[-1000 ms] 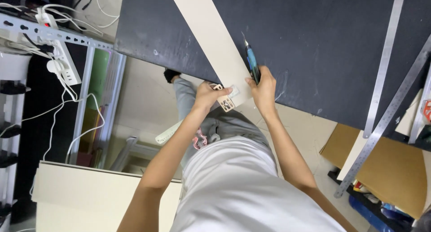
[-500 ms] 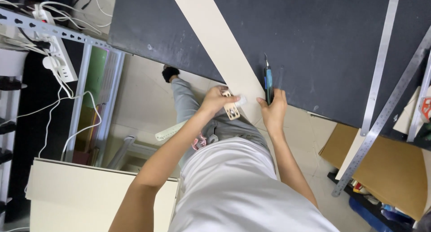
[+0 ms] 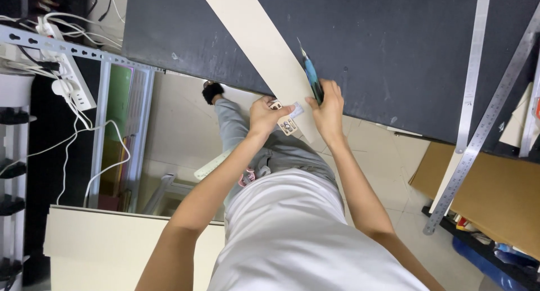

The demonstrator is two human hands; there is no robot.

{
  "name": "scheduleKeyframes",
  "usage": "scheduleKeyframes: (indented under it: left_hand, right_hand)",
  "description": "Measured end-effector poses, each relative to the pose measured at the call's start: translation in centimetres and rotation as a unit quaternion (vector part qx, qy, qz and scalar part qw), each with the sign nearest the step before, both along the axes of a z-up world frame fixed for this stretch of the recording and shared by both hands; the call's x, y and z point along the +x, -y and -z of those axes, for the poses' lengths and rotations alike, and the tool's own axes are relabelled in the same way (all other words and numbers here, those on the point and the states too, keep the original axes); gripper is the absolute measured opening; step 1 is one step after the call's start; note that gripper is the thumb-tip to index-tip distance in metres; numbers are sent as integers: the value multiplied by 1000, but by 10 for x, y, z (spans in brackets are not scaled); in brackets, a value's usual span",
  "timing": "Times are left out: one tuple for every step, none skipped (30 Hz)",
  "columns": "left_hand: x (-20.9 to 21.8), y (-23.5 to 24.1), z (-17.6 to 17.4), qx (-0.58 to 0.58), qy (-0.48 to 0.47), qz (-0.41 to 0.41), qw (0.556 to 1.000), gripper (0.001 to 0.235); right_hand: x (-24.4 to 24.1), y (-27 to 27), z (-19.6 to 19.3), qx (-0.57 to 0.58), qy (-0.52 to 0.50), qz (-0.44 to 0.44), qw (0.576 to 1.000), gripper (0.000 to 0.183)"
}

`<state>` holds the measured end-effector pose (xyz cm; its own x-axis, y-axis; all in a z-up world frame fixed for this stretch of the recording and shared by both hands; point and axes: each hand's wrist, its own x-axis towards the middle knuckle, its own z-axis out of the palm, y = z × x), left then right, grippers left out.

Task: Using a utility knife and a metal ruler to precisely cut thin strips of material on a workbench.

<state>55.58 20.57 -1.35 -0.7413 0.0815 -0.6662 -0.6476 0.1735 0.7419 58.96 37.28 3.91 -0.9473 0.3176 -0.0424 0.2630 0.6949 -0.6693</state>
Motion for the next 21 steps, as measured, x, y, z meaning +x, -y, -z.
scheduleKeyframes:
  left_hand:
    - [1,-1,0,-1,1,1,1000,58]
    - [3,-1,-1,2,1,-5,1000,59]
    - [1,-2,-1,6,0,-11,1000,60]
    - [-1,0,-2,6,-2,-11,1000,60]
    - [-1,1,-2,6,2,-8,1000,61]
    - [-1,3,-3,5,6,-5,1000,62]
    - [-2,2,-9,4,7,-6,1000,62]
    - [-2,2,-15,2,10,-13,1000,62]
    - [-2,0,-21,1,13,-18,1000,62]
    - [-1,1,-15,1,14,-17,1000,62]
    - [-1,3,-9,-20,11,-10,1000,64]
    - [-1,4,-2,-41,8,-3,999,65]
    - [-2,2,-6,-40,7,-4,999,65]
    - [-3,1,-9,-47,7,-7,999,64]
    - [-2,2,-12,-56,9,-10,998,64]
    - [1,5,-12,-57,10,-11,998,64]
    - [1,5,-12,-61,5,-3,998,60]
    - [0,6,-13,-66,0,4,998,57]
    - [-2,6,-19,-67,0,1,998,57]
    - [-5,7,-24,-68,0,5,998,56]
    - [-4,8,-30,-70,2,10,998,55]
  right_hand:
    - [1,2,-4,-1,1,1,1000,42]
    - [2,5,-8,14,-8,-5,1000,41]
    - [-1,7,-13,29,-19,-11,999,40]
    - [1,12,-12,29,-20,-11,999,40]
    - [5,15,-12,38,-41,-11,998,38]
    - [8,19,-11,48,-61,-11,997,37]
    - [8,21,-11,46,-61,-11,997,37]
    - [7,23,-10,42,-67,-9,997,37]
    - [8,24,-11,40,-72,-5,997,38]
    - [10,25,-13,40,-71,-4,997,38]
    - [10,26,-15,37,-66,-3,997,38]
    - [11,27,-17,34,-62,-2,998,38]
    - [11,18,-11,35,-62,-3,997,38]
    - [12,9,-6,12,-47,7,999,39]
    - [15,2,-1,-11,-30,17,999,39]
    - [22,-1,-10,-12,-29,16,999,39]
    - [26,-6,-20,-4,-23,9,1000,36]
    - [29,-11,-30,4,-17,2,1000,34]
    - [40,-10,-34,3,-17,0,1000,34]
    - [51,-9,-37,14,9,-20,1000,37]
    - [64,-8,-41,26,37,-38,998,39]
